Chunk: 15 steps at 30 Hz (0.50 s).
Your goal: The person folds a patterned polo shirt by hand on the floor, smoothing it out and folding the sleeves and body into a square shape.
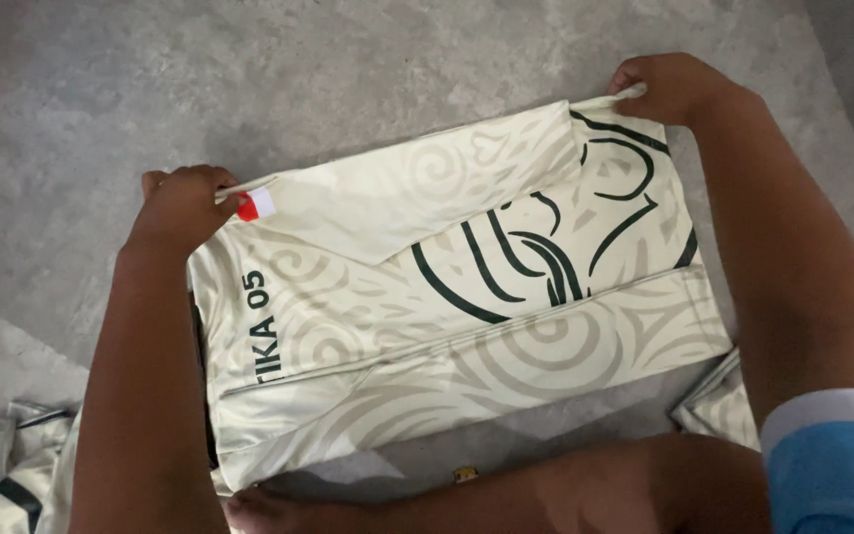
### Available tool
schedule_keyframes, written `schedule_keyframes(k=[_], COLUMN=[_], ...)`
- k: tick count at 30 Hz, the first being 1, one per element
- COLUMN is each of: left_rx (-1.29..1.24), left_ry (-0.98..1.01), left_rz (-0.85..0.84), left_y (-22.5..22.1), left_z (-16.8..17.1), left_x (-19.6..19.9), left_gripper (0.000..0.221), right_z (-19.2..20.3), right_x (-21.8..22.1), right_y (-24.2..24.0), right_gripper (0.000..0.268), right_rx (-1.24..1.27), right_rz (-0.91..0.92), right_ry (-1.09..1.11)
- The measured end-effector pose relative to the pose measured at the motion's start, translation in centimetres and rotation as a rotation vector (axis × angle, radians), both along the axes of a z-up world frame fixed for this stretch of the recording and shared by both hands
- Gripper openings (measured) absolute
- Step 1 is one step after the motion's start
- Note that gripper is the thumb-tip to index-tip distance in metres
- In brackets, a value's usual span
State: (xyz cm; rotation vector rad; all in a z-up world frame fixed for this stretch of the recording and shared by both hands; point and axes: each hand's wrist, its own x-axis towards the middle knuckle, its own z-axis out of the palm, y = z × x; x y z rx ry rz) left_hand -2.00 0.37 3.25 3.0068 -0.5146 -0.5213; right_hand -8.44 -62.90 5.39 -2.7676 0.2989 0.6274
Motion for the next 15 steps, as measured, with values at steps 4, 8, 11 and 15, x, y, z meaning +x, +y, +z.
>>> schedule_keyframes(k=[4, 8, 11, 15], left_rx=[0.028, 0.010, 0.014, 0.013], left_ry=[-0.031, -0.016, -0.111, -0.239], left_rz=[-0.014, 0.008, -0.052, -0.116], left_y=[0.4, 0.3, 1.4, 2.1], left_z=[-0.2, 0.5, -0.5, -0.9], left_x=[-0.1, -1.1, -1.5, -3.3], left_gripper=[0.036, 0.030, 0.026, 0.030], right_z=[1.7, -0.4, -2.7, -1.7], right_x=[-0.9, -0.9, -0.9, -2.4], right_y=[2.1, -0.7, -3.8, -4.5], right_gripper=[0.060, 0.044, 0.037, 0.026], right_rx=[0.047, -0.074, -0.080, -0.044], right_rz=[-0.073, -0.060, 0.001, 0.114], right_ry=[0.068, 0.049, -0.074, -0.196])
